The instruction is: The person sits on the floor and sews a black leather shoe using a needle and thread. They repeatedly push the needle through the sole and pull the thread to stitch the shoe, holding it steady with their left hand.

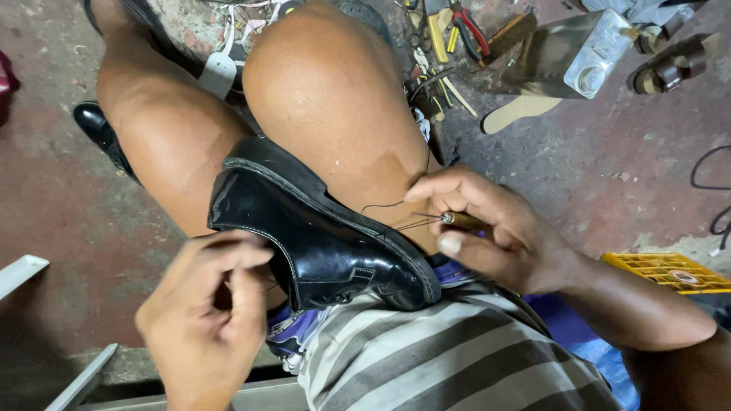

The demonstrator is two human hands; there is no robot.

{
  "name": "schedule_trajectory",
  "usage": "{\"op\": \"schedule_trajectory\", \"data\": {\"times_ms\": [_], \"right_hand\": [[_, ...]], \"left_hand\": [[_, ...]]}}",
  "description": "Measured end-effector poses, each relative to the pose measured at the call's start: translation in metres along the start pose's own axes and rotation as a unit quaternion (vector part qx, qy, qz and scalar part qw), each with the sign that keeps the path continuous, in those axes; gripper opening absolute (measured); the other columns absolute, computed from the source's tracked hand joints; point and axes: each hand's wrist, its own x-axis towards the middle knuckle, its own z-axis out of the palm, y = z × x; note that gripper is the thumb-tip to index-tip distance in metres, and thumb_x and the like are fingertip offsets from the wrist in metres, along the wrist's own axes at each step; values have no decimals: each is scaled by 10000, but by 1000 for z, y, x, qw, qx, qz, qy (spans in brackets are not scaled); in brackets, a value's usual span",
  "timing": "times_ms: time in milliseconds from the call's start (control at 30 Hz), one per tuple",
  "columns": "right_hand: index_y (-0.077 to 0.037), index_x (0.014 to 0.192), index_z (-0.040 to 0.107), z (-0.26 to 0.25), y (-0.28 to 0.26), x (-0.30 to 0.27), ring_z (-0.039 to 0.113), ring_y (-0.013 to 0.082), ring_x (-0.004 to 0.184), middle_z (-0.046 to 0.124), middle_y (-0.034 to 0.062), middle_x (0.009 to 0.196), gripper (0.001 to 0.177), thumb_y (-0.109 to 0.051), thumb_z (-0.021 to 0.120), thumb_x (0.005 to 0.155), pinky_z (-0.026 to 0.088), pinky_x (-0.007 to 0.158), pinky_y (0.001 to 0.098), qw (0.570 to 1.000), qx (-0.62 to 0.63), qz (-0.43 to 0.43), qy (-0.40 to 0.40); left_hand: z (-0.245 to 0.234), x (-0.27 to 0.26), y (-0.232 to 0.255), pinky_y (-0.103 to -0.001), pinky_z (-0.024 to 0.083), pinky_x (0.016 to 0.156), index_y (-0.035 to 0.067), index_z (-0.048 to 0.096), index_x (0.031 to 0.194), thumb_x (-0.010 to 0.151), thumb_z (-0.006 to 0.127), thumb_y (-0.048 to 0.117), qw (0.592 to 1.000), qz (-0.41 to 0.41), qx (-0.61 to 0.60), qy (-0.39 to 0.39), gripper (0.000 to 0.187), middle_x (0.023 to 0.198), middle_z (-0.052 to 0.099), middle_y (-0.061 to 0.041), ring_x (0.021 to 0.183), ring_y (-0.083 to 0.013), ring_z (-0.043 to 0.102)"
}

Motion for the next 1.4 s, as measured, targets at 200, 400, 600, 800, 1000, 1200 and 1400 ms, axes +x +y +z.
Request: {"op": "schedule_trajectory", "data": {"times_ms": [200,400,600,800,1000,1200,1400], "right_hand": [[-60,1366,542,31,-9,7,514,84,641,523,-16,744,693,-232,877,784,461,582,272,995,-97,14,14],[-93,1296,595,44,-12,20,543,78,558,489,-42,623,710,-283,947,710,468,527,277,981,-184,-5,59],[-118,1213,632,44,-8,26,455,118,534,445,-32,593,598,-249,944,719,405,508,298,986,-145,52,61],[-105,1236,613,40,-12,28,527,108,559,488,-27,598,646,-270,944,706,464,534,293,985,-161,33,51],[-105,1458,483,24,-26,20,699,222,714,677,66,818,843,-407,863,769,555,630,369,962,-268,52,-32],[-184,1450,541,-12,-43,-3,717,244,697,680,89,1112,565,-238,701,911,566,529,367,923,-367,96,-69],[-96,1341,636,9,-23,30,718,223,869,579,79,1274,491,-14,621,857,584,668,300,923,-351,-154,-21]], "left_hand": [[16,15,-30,-433,466,567,14,629,738,696,790,141,974,79,134,-165,209,694,629,-142,641,-358,615],[27,5,-55,-336,398,546,27,419,623,725,743,-12,993,73,-40,-89,342,571,426,-94,517,-240,456],[-31,-20,-115,-229,272,519,117,415,645,979,771,45,983,-96,-95,122,494,581,434,61,534,-24,359],[-37,-9,-103,-237,386,698,13,577,966,1001,818,27,989,-25,48,134,244,974,552,-70,811,-105,469],[-1,7,-25,-444,541,723,28,714,930,819,739,85,986,96,87,-109,127,953,698,-188,839,-366,692],[17,46,-31,-487,527,780,36,759,805,738,691,151,909,-69,157,-380,150,846,711,-232,867,-426,675],[27,37,-35,-475,510,711,14,743,808,708,702,109,956,-43,39,-288,145,788,703,-223,782,-425,667]]}}
